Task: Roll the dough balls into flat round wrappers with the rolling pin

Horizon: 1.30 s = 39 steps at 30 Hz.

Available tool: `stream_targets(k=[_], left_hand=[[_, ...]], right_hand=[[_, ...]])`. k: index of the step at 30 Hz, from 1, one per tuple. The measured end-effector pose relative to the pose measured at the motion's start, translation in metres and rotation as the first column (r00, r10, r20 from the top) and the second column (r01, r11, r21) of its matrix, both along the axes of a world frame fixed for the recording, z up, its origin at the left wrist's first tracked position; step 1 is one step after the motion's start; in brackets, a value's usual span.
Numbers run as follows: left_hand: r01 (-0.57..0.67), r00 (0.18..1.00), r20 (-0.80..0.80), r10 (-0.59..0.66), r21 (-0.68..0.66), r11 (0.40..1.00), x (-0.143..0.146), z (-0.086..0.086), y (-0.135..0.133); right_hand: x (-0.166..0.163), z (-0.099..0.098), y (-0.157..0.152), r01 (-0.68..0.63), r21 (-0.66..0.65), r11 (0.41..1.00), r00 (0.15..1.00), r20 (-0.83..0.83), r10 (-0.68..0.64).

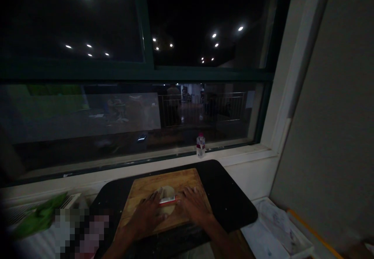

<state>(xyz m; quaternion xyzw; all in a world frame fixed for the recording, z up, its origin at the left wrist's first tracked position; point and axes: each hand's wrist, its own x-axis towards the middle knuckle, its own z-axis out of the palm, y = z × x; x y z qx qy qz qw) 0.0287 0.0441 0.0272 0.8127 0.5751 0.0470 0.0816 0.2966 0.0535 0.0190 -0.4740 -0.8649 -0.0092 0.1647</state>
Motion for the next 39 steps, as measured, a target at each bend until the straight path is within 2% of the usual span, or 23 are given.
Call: stream_targets(k=[2, 6, 8, 11, 16, 21, 25, 32, 36, 39], left_hand=[[0.095, 0.995, 0.020, -0.094, -0.043, 0.995, -0.021, 0.004, 0.012], [0.183, 0.983, 0.009, -0.185, -0.171, 0.968, -0.053, 0.008, 0.034], [0.177, 0.984, 0.018, -0.176, -0.161, 0.971, -0.061, 0.004, 0.040], [0.129, 0.992, 0.013, -0.129, -0.044, 0.991, -0.068, -0.008, 0.041], [0.026, 0.990, -0.138, -0.007, 0.135, 0.991, -0.067, -0.021, 0.043], [-0.061, 0.984, -0.153, 0.094, 0.206, 0.977, -0.055, -0.018, 0.051], [-0.077, 0.982, -0.149, 0.116, 0.245, 0.966, -0.053, -0.014, 0.059], [-0.090, 0.989, -0.098, 0.115, 0.227, 0.970, -0.058, -0.005, 0.092], [-0.143, 0.982, -0.090, 0.166, 0.221, 0.965, -0.059, -0.004, 0.114], [-0.147, 0.981, -0.095, 0.171, 0.218, 0.965, -0.061, -0.008, 0.122]], right_hand=[[0.000, 0.002, 0.001, 0.004, -0.006, 1.000, 1.000, 0.003, -0.004], [-0.005, 0.001, 0.003, 0.003, -0.087, 0.996, 1.000, 0.011, -0.002], [-0.010, -0.001, 0.004, 0.002, -0.139, 0.990, 1.000, -0.001, -0.003], [-0.017, 0.000, 0.005, -0.022, -0.181, 0.983, 0.998, -0.054, 0.012], [-0.027, 0.008, 0.016, -0.068, -0.133, 0.989, 0.993, -0.103, 0.054], [-0.038, 0.008, 0.037, -0.013, -0.094, 0.995, 0.997, -0.080, 0.006], [-0.047, 0.004, 0.050, 0.069, -0.043, 0.997, 0.997, -0.040, -0.071], [-0.063, 0.010, 0.082, 0.149, 0.008, 0.989, 0.989, -0.002, -0.149], [-0.071, 0.018, 0.106, 0.172, -0.062, 0.983, 0.985, 0.013, -0.172], [-0.073, 0.016, 0.118, 0.181, -0.107, 0.978, 0.983, 0.019, -0.180]])
